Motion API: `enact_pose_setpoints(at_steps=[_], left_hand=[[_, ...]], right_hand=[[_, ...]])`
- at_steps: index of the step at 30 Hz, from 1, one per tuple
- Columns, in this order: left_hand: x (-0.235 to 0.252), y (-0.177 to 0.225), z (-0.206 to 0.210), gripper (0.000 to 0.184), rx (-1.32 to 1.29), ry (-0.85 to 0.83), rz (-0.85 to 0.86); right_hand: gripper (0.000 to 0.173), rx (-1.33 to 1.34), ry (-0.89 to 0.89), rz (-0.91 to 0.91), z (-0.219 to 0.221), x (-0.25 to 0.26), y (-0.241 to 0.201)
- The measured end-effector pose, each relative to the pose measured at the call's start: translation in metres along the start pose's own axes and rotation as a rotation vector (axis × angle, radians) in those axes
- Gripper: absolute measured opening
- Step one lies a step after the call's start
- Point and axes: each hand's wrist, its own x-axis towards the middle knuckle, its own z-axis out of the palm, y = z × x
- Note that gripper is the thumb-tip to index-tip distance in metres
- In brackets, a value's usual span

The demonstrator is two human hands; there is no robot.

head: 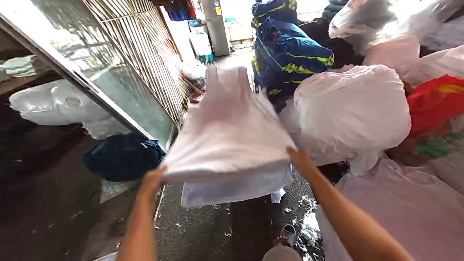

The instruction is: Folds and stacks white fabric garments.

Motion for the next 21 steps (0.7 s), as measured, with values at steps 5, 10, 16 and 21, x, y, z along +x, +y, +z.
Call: enact_pose_setpoints(at_steps=[5, 10, 16, 21], left_hand=[[-0.042, -0.089, 0.088, 0.054, -0.055, -0.074, -0.282], [-0.036, -0.082, 0.059, 0.051, -0.019, -0.042, -0.156], [-0.045, -0.101, 0.069, 0.059, 0.022, -0.047, -0.261], [-0.067, -0.089, 0.087, 0.069, 0.17, -0.019, -0.191]], right_hand=[[0.051, -0.023, 0.014, 0.285, 0.03, -0.004, 0.098], [0.05, -0.037, -0.01, 0.275, 0.014, 0.0, 0.083], [0.049, 0.106, -0.119, 0.243, -0.006, -0.019, 0.091], [0.049, -0.181, -0.281, 0.153, -0.065, -0.063, 0.146]])
